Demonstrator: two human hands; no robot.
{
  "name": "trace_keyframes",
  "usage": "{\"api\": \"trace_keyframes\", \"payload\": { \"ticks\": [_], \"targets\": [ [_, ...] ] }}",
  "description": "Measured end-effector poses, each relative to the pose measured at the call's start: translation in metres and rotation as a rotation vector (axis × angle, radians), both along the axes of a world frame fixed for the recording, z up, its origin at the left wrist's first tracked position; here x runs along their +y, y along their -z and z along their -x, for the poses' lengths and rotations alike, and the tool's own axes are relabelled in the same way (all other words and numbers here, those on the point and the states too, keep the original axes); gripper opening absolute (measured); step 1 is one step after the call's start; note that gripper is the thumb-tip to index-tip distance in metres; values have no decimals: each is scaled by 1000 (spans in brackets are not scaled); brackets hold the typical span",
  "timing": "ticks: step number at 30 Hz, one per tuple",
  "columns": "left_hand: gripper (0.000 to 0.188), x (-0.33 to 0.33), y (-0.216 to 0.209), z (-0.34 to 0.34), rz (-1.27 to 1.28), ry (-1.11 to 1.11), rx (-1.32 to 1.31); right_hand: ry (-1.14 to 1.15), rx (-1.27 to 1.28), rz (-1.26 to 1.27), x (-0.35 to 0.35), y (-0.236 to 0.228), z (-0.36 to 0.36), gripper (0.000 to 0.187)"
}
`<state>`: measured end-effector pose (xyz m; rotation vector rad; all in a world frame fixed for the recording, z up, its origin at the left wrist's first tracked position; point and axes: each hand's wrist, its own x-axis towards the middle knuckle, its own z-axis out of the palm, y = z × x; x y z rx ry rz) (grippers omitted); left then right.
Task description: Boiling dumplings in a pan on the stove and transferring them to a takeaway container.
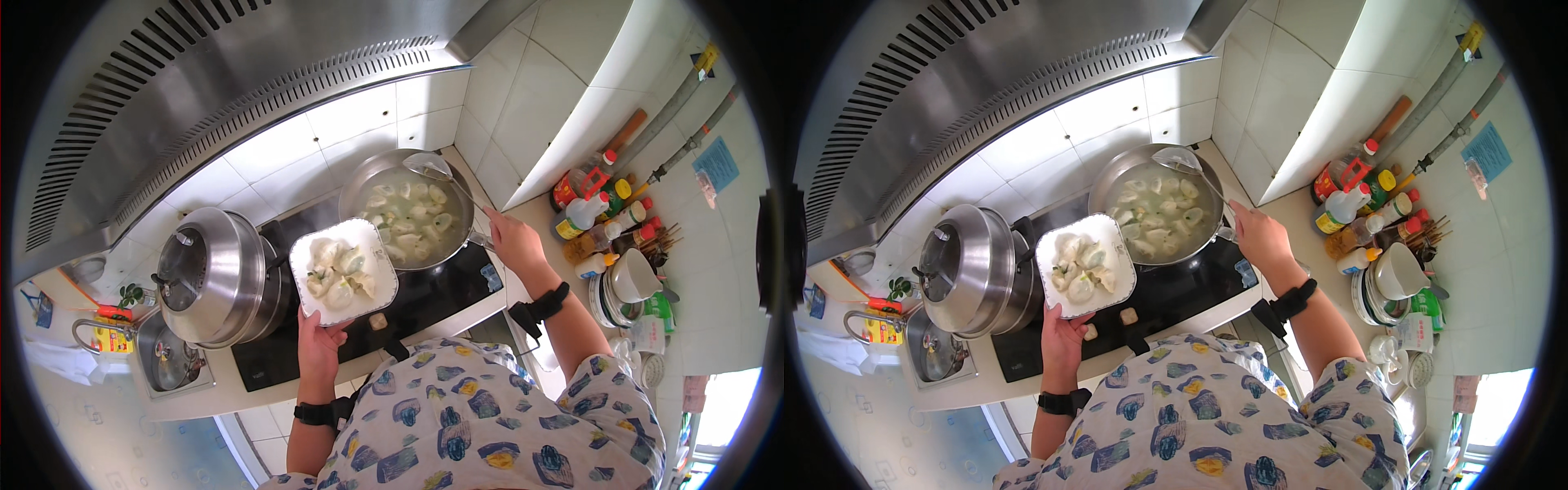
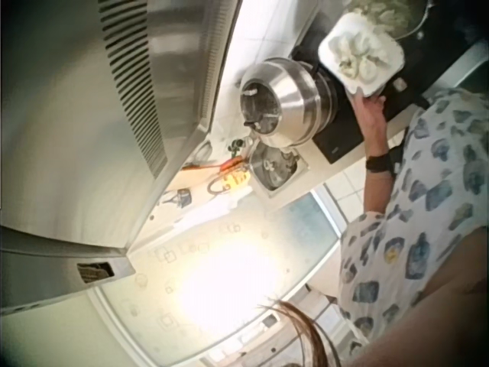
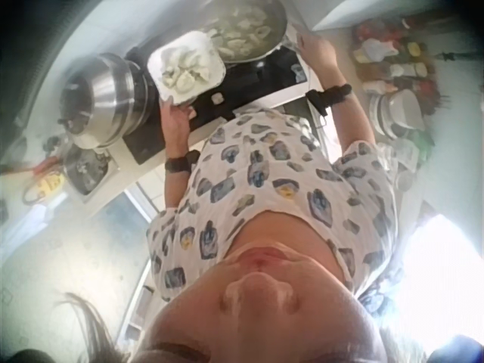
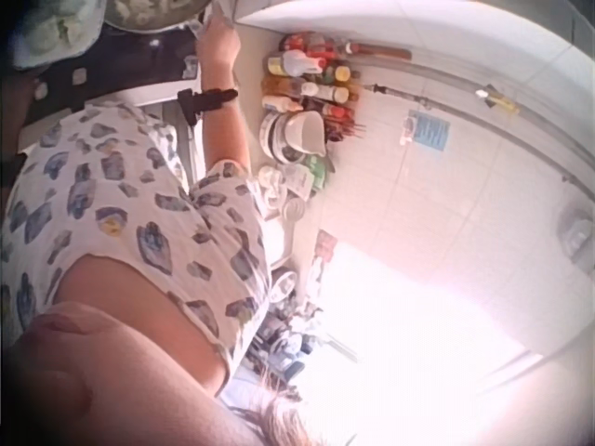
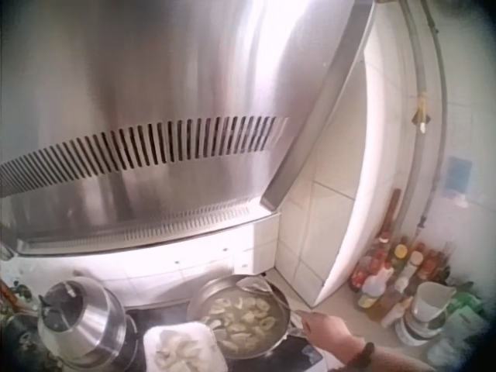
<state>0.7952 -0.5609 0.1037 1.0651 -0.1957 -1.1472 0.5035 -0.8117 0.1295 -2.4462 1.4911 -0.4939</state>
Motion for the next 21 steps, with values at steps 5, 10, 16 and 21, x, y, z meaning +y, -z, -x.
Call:
{"api": "trace_keyframes", "payload": {
  "ticks": [5, 10, 16, 21],
  "targets": [
    [47, 8, 5, -2, 27, -33, 6, -19, 51, -35, -5, 7, 7, 31],
    [46, 11, 3, -1, 58, -66, 18, -25, -123, -243, 4, 20, 22, 28],
    [45, 18, 3, -3, 73, -89, 28, 49, -368, -773, 19, 36, 29, 26],
    [48, 22, 4, -5, 81, -105, 25, 110, -565, -1101, 24, 21, 18, 27]
  ]
}}
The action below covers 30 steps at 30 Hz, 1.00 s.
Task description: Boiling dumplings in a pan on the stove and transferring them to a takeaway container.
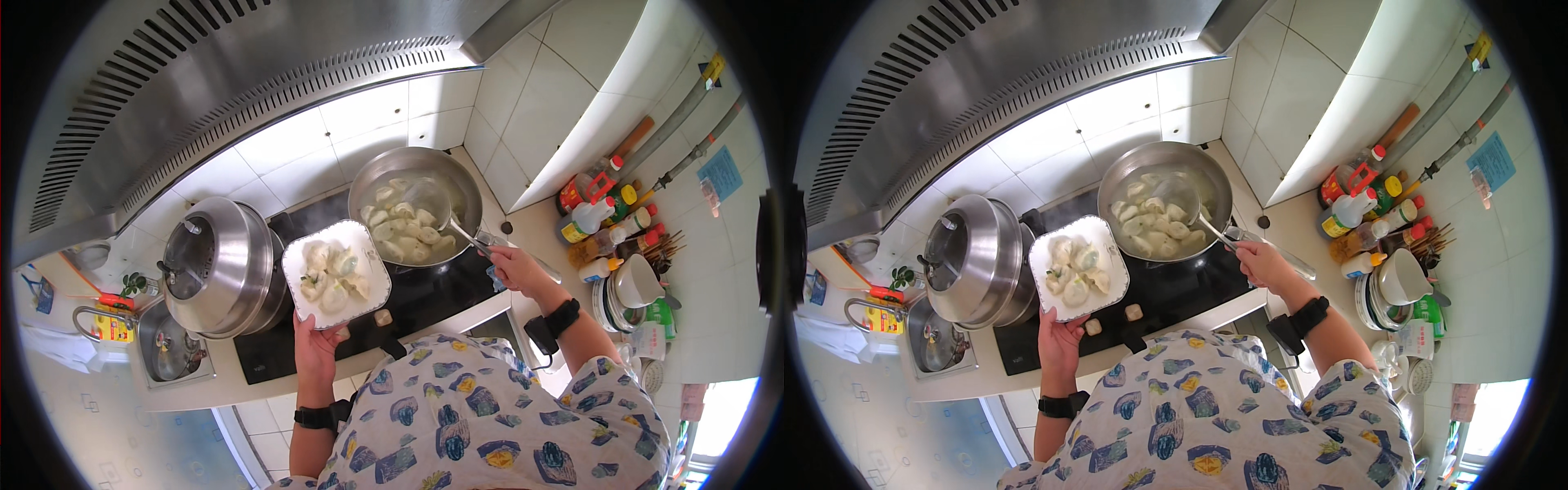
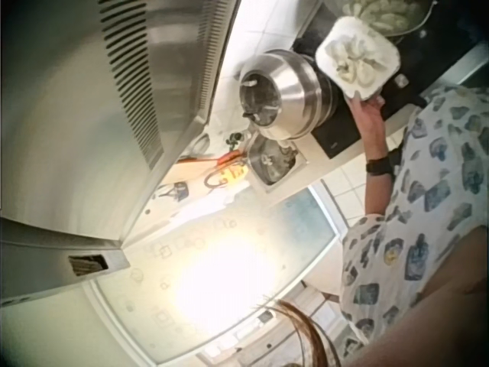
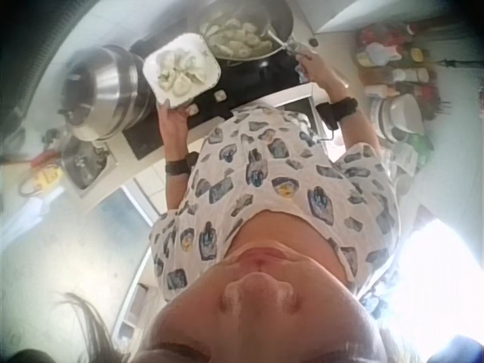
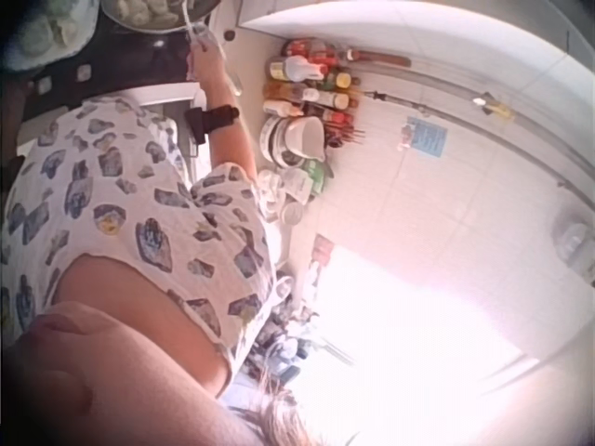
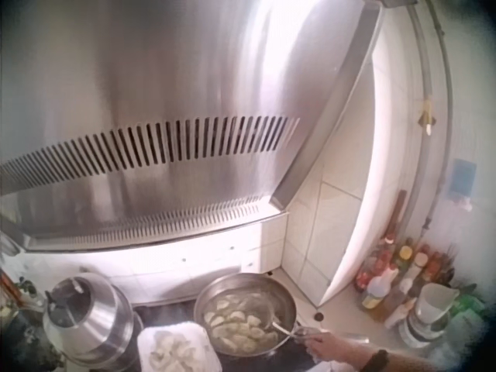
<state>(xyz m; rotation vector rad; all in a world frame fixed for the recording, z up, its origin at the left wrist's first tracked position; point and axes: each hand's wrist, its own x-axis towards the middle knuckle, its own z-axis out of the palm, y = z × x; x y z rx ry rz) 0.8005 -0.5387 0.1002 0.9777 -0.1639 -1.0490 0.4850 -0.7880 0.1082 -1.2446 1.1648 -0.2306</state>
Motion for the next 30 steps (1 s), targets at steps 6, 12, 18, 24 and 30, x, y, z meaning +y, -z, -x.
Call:
{"api": "trace_keyframes", "payload": {
  "ticks": [6, 12, 18, 24, 30],
  "targets": [
    [43, 1, -4, 0, -22, 18, -24, -14, -63, -209, 9, -4, -2, 29],
    [41, 1, -4, 1, -38, 3, -24, 88, -221, -459, 16, -5, -13, 30],
    [40, -1, -8, 2, -35, 4, -19, 157, -321, -491, 23, -15, -7, 29],
    [40, -4, -5, 2, -49, 18, -11, 197, -410, -414, 33, -23, 2, 31],
    [46, -14, -5, 3, -34, 61, -21, 261, -478, -362, 47, -21, -5, 30]
  ]
}}
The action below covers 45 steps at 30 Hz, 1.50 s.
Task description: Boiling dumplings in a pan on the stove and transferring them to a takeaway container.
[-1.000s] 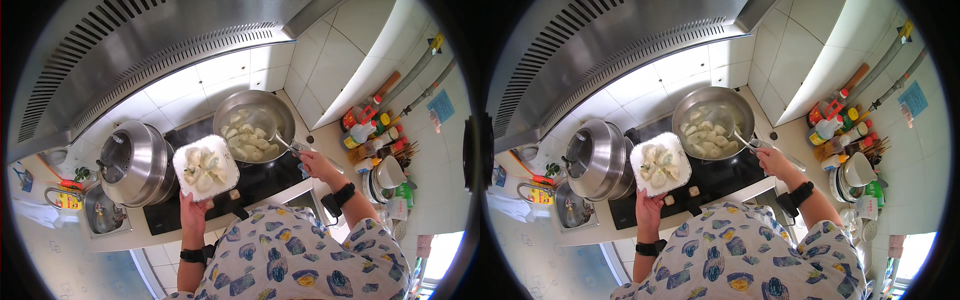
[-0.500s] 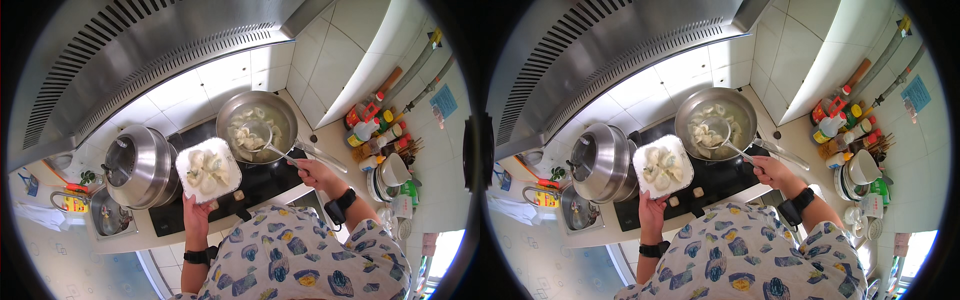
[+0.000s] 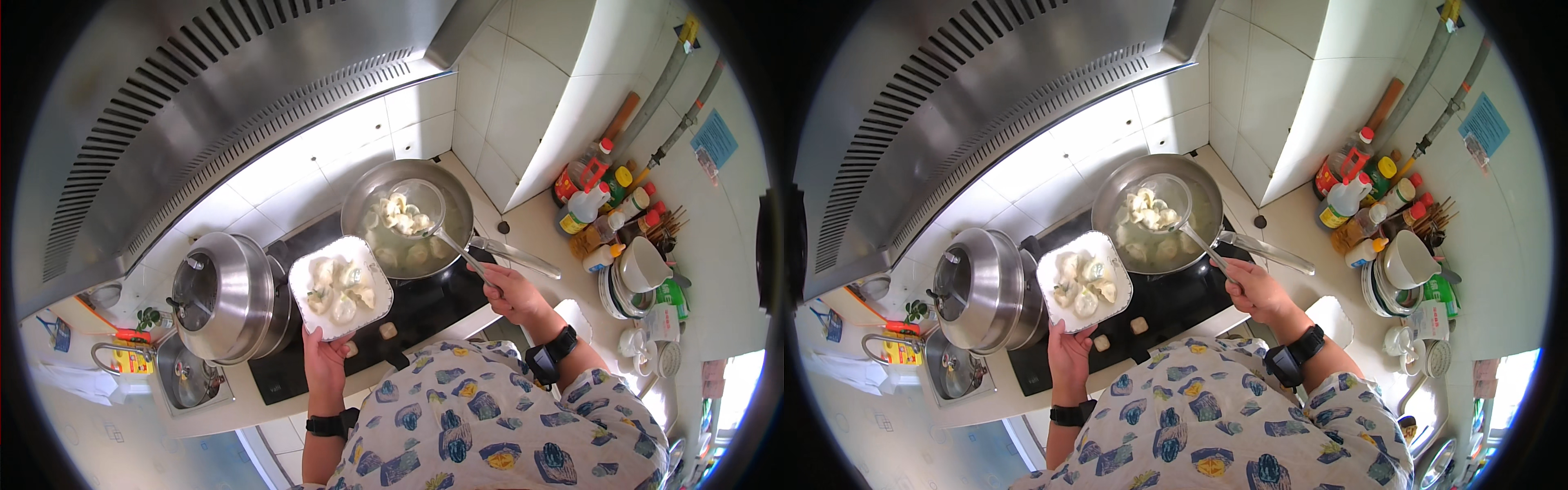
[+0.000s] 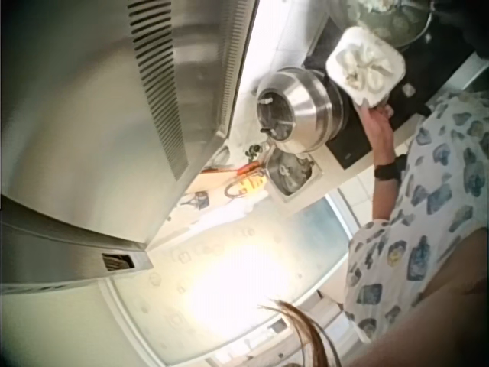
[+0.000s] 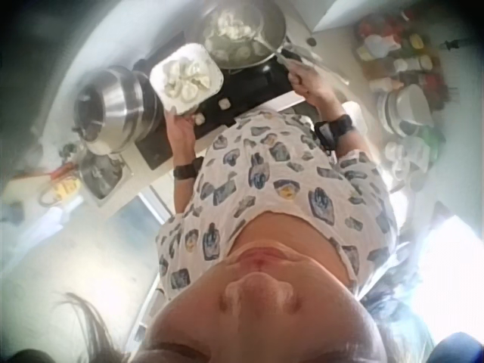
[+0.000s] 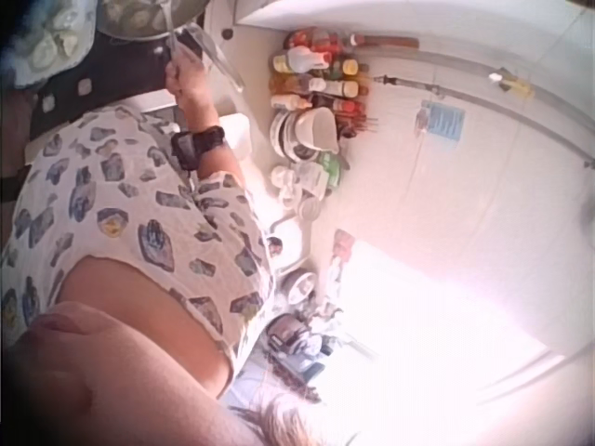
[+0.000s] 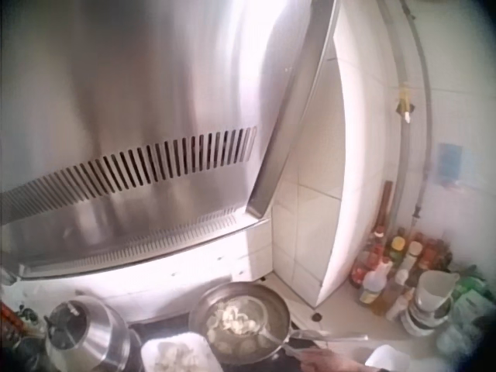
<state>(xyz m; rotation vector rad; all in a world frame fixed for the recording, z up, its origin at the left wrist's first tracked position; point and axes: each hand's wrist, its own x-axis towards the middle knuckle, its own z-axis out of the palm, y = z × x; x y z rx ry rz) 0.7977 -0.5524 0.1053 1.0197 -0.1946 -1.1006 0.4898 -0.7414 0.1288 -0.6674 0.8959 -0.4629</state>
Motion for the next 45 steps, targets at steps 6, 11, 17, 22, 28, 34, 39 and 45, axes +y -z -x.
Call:
{"api": "trace_keyframes", "payload": {
  "ticks": [6, 11, 17, 22, 28, 34, 39, 45],
  "targets": [
    [45, -9, 2, 0, -6, -3, 9, 40, 1, 32, 10, -3, -3, 30],
    [44, -15, 3, -1, 20, 42, 24, 41, -76, -2, 3, 6, 0, 30],
    [44, -20, 5, -2, 7, 72, 25, 76, -124, -43, 7, 13, 1, 30],
    [45, -24, 2, -4, -8, 72, 22, 91, -101, -36, 7, 6, -3, 31],
    [47, -29, 0, -4, 3, 74, 7, 92, -148, -8, 5, 8, -4, 32],
    [47, -29, -2, -7, 14, 89, -6, 111, -122, -19, 11, 2, -4, 32],
    [46, -29, -3, -7, -9, 92, 8, 126, -156, -37, 10, 16, -2, 31],
    [38, -29, -5, -3, 22, 61, 15, 133, -195, -43, 17, 8, -4, 31]
  ]
}}
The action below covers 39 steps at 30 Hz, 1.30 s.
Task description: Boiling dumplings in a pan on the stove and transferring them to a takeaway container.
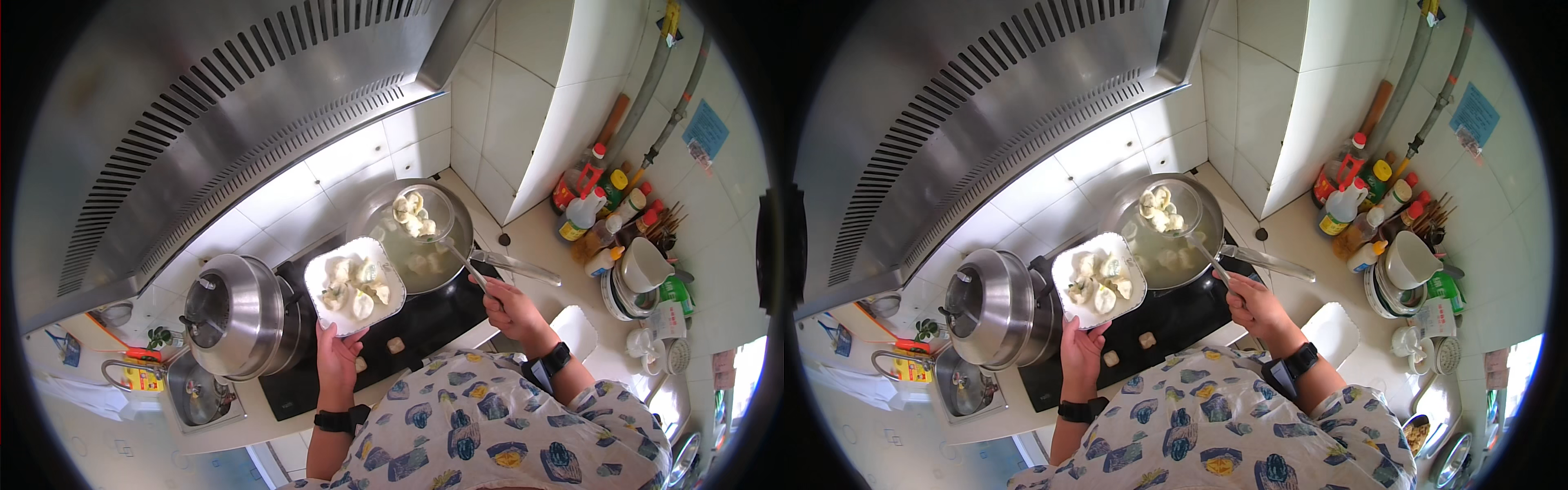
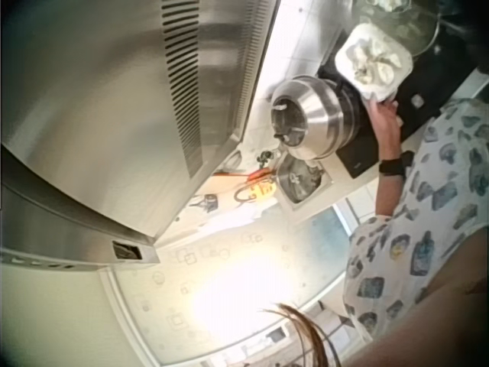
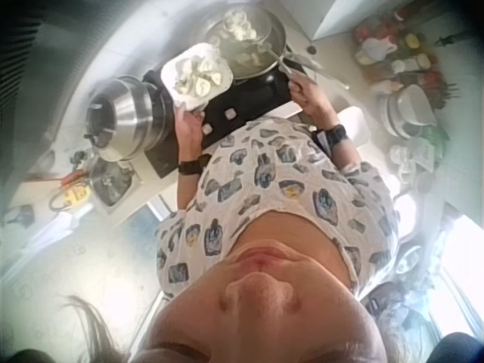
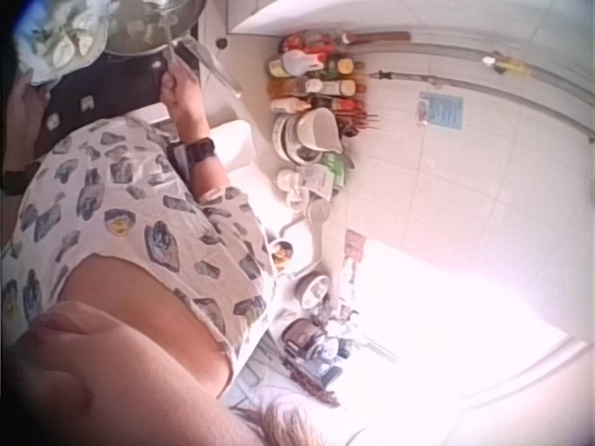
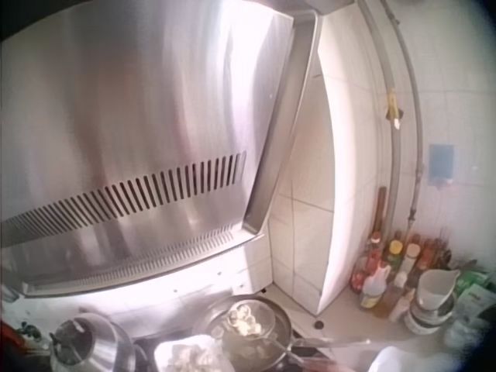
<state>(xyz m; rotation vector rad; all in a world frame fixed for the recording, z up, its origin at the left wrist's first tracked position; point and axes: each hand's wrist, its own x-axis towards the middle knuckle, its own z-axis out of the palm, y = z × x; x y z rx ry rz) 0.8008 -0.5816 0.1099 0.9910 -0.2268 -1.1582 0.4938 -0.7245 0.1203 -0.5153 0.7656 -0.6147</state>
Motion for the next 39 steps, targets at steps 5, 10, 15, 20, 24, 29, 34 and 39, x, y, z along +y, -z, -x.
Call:
{"api": "trace_keyframes", "payload": {
  "ticks": [5, 10, 15, 20, 24, 29, 34, 39],
  "targets": [
    [39, 0, -1, 2, -7, 3, 12, 3, 41, 7, 2, -6, 0, 32],
    [41, -4, -1, 6, -18, 15, -7, 8, 56, 21, 3, -7, 0, 32],
    [43, -6, -3, 8, -35, 22, -17, 13, 101, -10, -1, 12, 3, 30],
    [51, -5, 6, 3, -41, 70, -28, -2, 122, 24, 4, 3, 2, 33],
    [52, -10, 1, 6, -68, 60, -50, -11, 164, 78, 2, -8, 5, 34],
    [54, -19, 4, 7, -58, 120, -34, -91, 306, 321, 10, -35, 6, 34],
    [50, -31, 4, 12, -69, 156, -54, -133, 439, 475, 14, -50, 5, 33],
    [46, -39, 8, 12, -69, 175, -52, -163, 955, 1189, 23, -48, 9, 32]
  ]
}}
